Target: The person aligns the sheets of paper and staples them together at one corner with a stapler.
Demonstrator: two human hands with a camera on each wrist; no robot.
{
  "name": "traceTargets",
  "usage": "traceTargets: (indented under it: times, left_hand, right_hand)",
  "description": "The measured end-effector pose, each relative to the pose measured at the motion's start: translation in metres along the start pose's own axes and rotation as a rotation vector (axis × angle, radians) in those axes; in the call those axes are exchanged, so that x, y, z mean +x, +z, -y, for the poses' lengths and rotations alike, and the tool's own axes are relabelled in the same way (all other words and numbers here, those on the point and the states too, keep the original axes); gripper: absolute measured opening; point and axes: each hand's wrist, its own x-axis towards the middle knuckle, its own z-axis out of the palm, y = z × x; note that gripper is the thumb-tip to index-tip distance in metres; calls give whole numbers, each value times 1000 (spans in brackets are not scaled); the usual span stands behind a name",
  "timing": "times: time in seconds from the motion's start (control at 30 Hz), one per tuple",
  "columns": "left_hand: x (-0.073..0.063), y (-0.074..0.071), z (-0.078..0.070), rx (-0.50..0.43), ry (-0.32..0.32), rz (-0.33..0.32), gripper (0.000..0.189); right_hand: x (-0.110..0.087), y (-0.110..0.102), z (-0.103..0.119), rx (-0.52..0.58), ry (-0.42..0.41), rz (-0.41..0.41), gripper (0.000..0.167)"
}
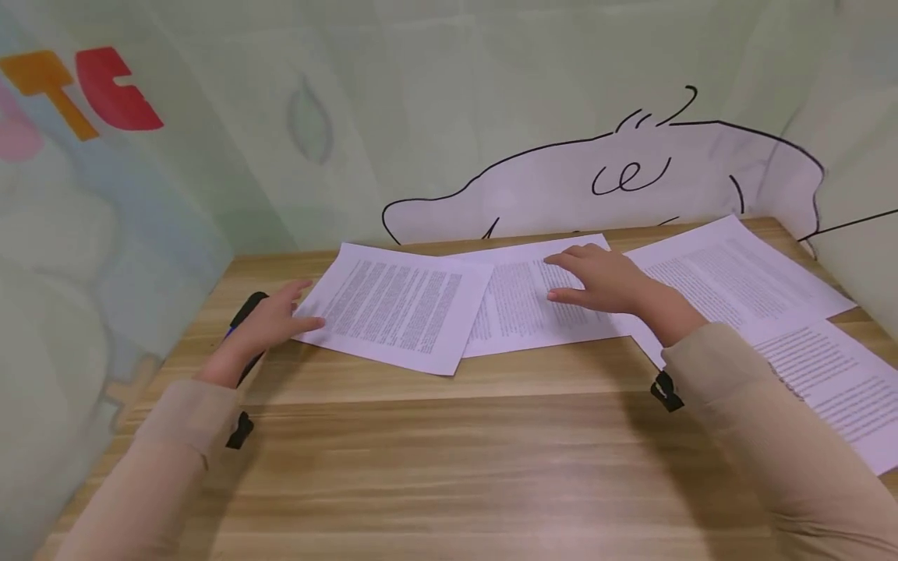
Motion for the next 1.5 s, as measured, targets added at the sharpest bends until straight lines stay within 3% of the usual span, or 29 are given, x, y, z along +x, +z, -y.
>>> traceTargets:
  times: [0.3, 0.57, 0.7, 0.97, 1.13, 1.37, 1.5]
  left_hand:
    - [15, -6, 4, 25, -41, 53, 76]
    - [30, -10, 3, -35, -51, 68, 77]
    - [35, -7, 3, -74, -100, 53, 78]
    - [44, 4, 14, -42, -99, 63, 82]
    - [45, 7, 21, -109, -140, 52, 87]
    - [52, 16, 12, -111, -161, 14, 90]
    - [56, 20, 8, -90, -182, -5, 91]
  right_hand:
    - [34, 10, 15, 31, -37, 69, 56]
    - [62, 28, 24, 130, -14, 101, 58]
    - [73, 40, 29, 183, -36, 113, 60]
    - [88, 53, 30, 241, -33, 104, 61]
    - [99, 57, 33, 255, -13, 96, 64]
    - [104, 61, 30, 236, 61, 62, 67]
    - [107, 63, 32, 254, 81, 90, 69]
